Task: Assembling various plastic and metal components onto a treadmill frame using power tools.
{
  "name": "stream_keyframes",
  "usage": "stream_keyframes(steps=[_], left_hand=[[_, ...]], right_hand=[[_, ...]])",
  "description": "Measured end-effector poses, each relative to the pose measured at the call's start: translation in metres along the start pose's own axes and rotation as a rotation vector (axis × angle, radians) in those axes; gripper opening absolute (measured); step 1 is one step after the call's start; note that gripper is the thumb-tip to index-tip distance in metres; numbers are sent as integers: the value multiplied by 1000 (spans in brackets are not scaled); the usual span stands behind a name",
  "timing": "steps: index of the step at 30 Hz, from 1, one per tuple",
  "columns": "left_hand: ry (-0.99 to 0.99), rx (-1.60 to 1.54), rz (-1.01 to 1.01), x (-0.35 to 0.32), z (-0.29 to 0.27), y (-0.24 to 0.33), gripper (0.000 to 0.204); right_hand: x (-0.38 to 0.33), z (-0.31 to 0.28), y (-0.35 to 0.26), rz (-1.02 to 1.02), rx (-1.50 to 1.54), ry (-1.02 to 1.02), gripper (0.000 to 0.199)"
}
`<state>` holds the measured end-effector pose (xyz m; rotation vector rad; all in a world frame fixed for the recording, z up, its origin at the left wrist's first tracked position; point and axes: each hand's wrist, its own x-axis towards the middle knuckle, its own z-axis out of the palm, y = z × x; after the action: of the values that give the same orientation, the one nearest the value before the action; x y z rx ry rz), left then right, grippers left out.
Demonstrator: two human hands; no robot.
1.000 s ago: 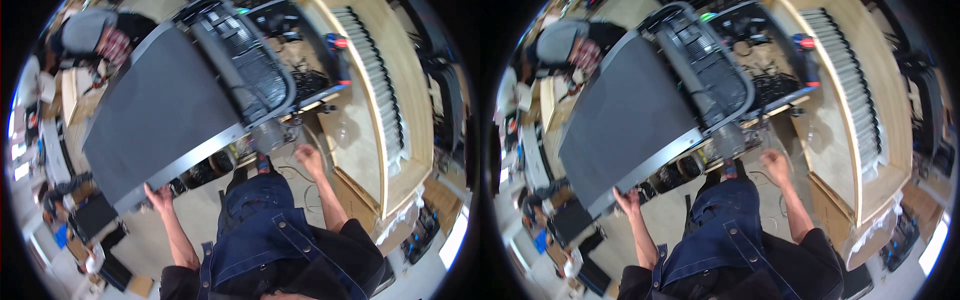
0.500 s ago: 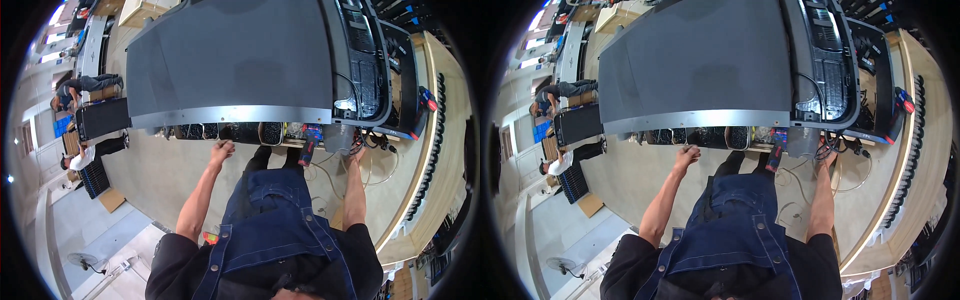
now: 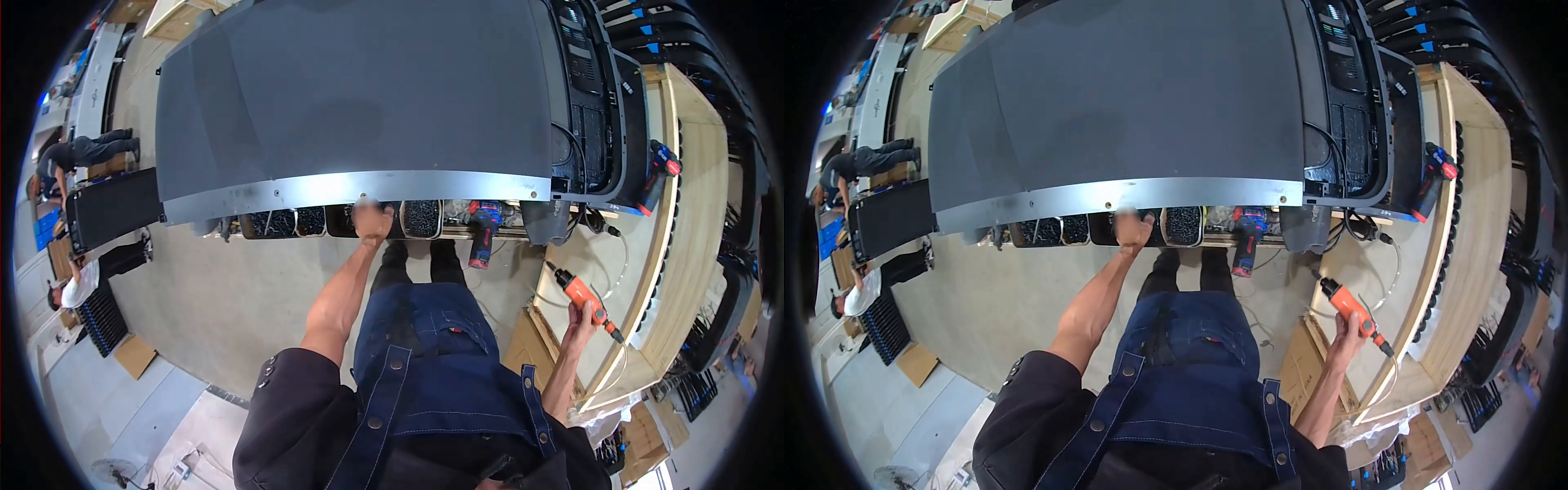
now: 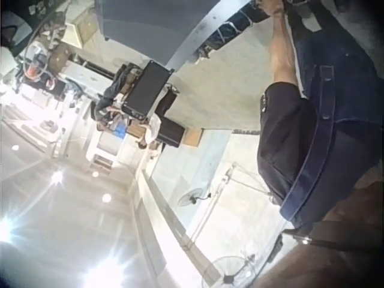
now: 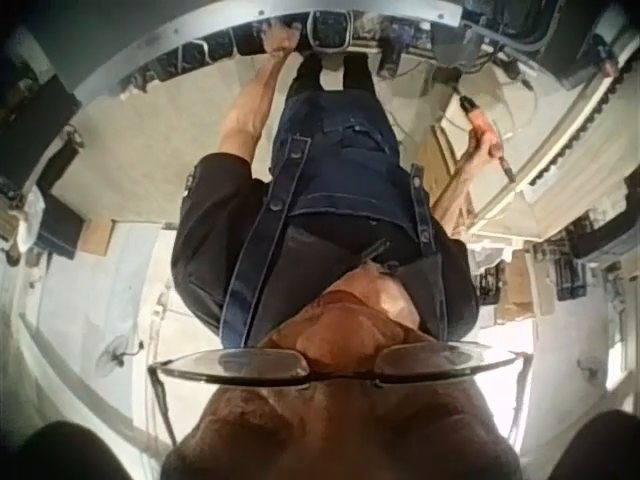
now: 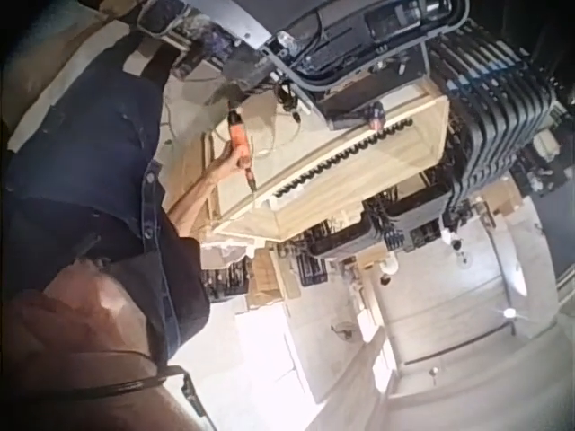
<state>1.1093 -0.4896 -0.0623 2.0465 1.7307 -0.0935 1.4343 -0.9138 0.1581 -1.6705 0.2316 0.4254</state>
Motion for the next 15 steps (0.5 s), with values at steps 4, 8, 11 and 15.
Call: stream_keyframes(steps=[4,8,11,15], left_hand=[[-292,-277,189,13,-29,-37,48],[-328,-301,237,12,-42,-37,34],[-313,-398,236,17,-48,-59,23],[-584,-897,56,21,-58,-83,21]], right_hand=[[-37,-7,6,173,472,78,55],[-71,31,-3,298,813,169,62],[-77,47,-16,311,946,198,63],[-91,55,-36,228,930,169,61]])
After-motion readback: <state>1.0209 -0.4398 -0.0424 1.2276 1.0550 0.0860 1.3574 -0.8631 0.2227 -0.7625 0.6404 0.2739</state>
